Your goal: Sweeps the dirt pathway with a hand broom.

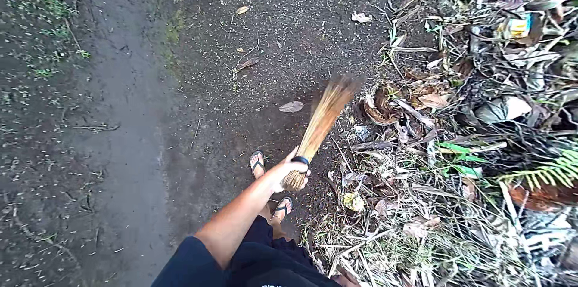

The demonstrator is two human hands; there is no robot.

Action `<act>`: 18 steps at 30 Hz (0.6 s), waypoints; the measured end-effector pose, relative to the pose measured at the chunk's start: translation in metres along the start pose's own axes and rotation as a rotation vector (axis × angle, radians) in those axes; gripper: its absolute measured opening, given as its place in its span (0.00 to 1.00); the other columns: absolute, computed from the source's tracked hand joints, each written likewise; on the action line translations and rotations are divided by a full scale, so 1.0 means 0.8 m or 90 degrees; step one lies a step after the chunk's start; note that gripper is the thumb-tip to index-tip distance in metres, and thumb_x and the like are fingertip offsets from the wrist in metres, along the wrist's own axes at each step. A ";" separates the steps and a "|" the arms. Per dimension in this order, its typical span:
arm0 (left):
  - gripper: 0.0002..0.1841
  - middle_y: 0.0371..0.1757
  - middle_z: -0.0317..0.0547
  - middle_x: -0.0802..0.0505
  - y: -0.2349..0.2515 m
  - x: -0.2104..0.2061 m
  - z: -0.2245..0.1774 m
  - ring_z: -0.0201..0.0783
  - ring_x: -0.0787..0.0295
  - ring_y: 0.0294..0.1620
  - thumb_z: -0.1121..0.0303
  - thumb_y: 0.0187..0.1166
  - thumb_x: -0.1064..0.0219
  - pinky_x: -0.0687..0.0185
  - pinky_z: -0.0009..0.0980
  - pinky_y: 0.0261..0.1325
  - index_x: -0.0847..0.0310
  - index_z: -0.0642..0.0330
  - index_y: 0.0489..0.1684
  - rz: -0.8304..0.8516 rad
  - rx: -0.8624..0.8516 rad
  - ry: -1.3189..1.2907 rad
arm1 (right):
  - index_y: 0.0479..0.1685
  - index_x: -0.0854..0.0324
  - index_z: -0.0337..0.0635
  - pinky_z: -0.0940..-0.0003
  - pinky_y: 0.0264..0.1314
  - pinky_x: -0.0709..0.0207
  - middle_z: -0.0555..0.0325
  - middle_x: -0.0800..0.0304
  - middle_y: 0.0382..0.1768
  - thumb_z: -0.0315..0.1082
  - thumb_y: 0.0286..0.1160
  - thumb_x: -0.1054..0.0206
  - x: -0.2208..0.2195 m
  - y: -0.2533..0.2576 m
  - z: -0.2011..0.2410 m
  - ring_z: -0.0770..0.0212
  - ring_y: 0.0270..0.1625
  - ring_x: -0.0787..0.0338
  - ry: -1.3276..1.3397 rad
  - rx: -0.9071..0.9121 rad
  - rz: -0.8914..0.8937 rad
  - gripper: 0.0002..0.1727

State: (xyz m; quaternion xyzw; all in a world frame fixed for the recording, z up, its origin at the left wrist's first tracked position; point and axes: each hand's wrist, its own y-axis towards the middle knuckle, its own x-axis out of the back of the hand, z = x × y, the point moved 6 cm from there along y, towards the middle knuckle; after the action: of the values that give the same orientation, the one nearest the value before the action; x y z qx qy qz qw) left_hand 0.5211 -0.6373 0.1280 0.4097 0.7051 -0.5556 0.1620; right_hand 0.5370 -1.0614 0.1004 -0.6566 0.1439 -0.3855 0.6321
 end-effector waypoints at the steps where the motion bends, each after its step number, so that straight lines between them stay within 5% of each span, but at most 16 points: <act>1: 0.54 0.51 0.55 0.13 -0.027 0.011 -0.005 0.44 0.11 0.33 0.72 0.74 0.33 0.11 0.40 0.36 0.71 0.31 0.97 -0.006 0.010 0.054 | 0.86 0.40 0.35 0.60 0.51 0.17 0.37 0.17 0.60 0.27 0.86 0.47 -0.013 -0.013 0.025 0.57 0.48 0.12 -0.008 -0.001 0.008 0.28; 6: 0.60 0.54 0.57 0.12 -0.186 0.073 -0.009 0.49 0.09 0.41 0.72 0.66 0.27 0.08 0.47 0.45 0.74 0.35 0.97 -0.137 -0.016 0.036 | 0.88 0.44 0.38 0.62 0.45 0.16 0.37 0.17 0.57 0.27 0.89 0.50 -0.056 -0.055 0.122 0.58 0.43 0.12 -0.026 0.027 0.014 0.28; 8: 0.58 0.58 0.59 0.13 -0.238 0.108 0.001 0.56 0.08 0.51 0.72 0.68 0.29 0.08 0.53 0.51 0.73 0.32 0.96 -0.247 -0.021 -0.062 | 0.88 0.43 0.37 0.62 0.46 0.17 0.37 0.17 0.57 0.27 0.89 0.51 -0.064 -0.062 0.143 0.57 0.43 0.11 -0.040 0.037 0.012 0.28; 10: 0.50 0.57 0.61 0.12 -0.264 0.151 0.014 0.59 0.08 0.51 0.74 0.76 0.35 0.09 0.53 0.47 0.67 0.32 0.95 -0.365 -0.039 -0.185 | 0.88 0.44 0.37 0.62 0.47 0.17 0.35 0.18 0.60 0.27 0.89 0.51 -0.068 -0.067 0.157 0.57 0.45 0.11 -0.054 0.035 0.012 0.28; 12: 0.37 0.46 0.55 0.11 -0.261 0.207 0.022 0.48 0.09 0.38 0.71 0.81 0.41 0.10 0.42 0.37 0.54 0.39 0.90 -0.471 -0.083 -0.299 | 0.89 0.44 0.38 0.63 0.47 0.17 0.35 0.19 0.62 0.27 0.89 0.50 -0.072 -0.069 0.166 0.57 0.46 0.11 -0.058 0.033 0.005 0.29; 15: 0.12 0.40 0.49 0.12 -0.225 0.282 0.004 0.39 0.09 0.34 0.65 0.85 0.43 0.09 0.33 0.35 0.31 0.55 0.60 -0.572 -0.157 -0.528 | 0.89 0.43 0.39 0.63 0.46 0.17 0.36 0.18 0.61 0.28 0.88 0.49 -0.075 -0.075 0.173 0.57 0.45 0.11 -0.063 0.030 -0.012 0.29; 18: 0.09 0.38 0.48 0.13 -0.148 0.277 -0.042 0.40 0.09 0.34 0.64 0.83 0.41 0.08 0.34 0.35 0.29 0.57 0.52 -0.515 -0.169 -0.621 | 0.88 0.43 0.37 0.62 0.47 0.17 0.35 0.19 0.61 0.27 0.87 0.47 -0.071 -0.080 0.178 0.56 0.46 0.12 -0.062 0.039 -0.024 0.29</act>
State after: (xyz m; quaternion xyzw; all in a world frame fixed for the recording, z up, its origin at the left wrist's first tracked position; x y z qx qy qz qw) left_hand 0.3033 -0.5240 0.0645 -0.2116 0.7121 -0.6029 0.2908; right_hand 0.5783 -0.9101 0.1560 -0.6575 0.0886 -0.3693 0.6507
